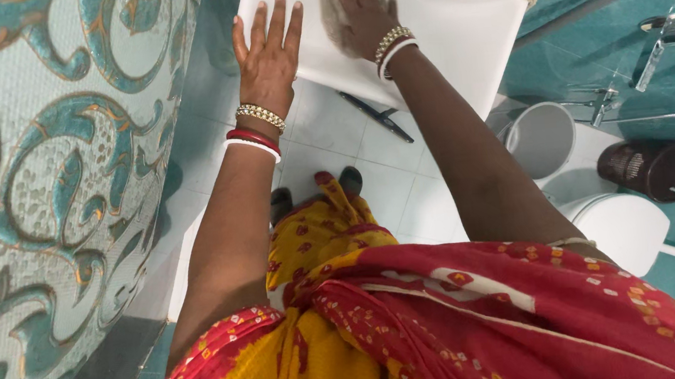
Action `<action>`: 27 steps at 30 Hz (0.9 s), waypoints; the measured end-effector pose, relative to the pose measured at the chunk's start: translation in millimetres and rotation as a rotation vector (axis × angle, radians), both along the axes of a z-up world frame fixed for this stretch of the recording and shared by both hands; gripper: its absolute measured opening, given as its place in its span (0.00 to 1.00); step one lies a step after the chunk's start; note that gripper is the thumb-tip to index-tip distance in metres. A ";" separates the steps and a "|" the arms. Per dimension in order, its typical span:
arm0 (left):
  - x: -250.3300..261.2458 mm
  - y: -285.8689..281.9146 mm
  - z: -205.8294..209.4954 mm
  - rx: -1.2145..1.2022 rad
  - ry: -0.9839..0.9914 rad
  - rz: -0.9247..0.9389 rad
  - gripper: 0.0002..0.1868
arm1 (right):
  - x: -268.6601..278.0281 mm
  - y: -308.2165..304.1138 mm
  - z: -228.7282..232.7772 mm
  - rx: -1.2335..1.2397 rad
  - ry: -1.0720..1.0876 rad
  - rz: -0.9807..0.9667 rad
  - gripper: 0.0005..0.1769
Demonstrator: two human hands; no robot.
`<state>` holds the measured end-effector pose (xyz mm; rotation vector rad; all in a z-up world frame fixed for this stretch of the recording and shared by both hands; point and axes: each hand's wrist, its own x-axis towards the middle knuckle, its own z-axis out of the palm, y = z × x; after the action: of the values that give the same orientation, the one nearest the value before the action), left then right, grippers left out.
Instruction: The person cleans a bathroom sink by applying liquid soap from a dispenser and scrubbing the basin and faucet with a cloth.
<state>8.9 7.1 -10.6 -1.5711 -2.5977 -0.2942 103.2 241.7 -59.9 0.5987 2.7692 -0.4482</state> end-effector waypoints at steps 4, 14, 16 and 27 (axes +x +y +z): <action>-0.6 -1.4 9.0 0.028 -0.088 -0.013 0.55 | 72.9 2.3 56.3 0.108 -0.475 -0.356 0.40; -0.4 -2.7 0.0 0.014 -0.021 -0.001 0.54 | -43.1 -15.4 -41.5 0.093 -0.256 0.010 0.48; -2.0 -1.1 -3.1 0.037 -0.006 0.000 0.53 | -66.6 -33.6 -60.0 -0.072 0.212 0.014 0.55; 1.7 0.6 18.6 -0.029 -0.118 -0.008 0.57 | 89.6 -1.7 71.5 -0.048 -0.418 -0.095 0.42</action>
<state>10.6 7.8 8.0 -1.6222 -2.6956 -0.3623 192.8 240.0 11.6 0.7222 2.3358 -0.3604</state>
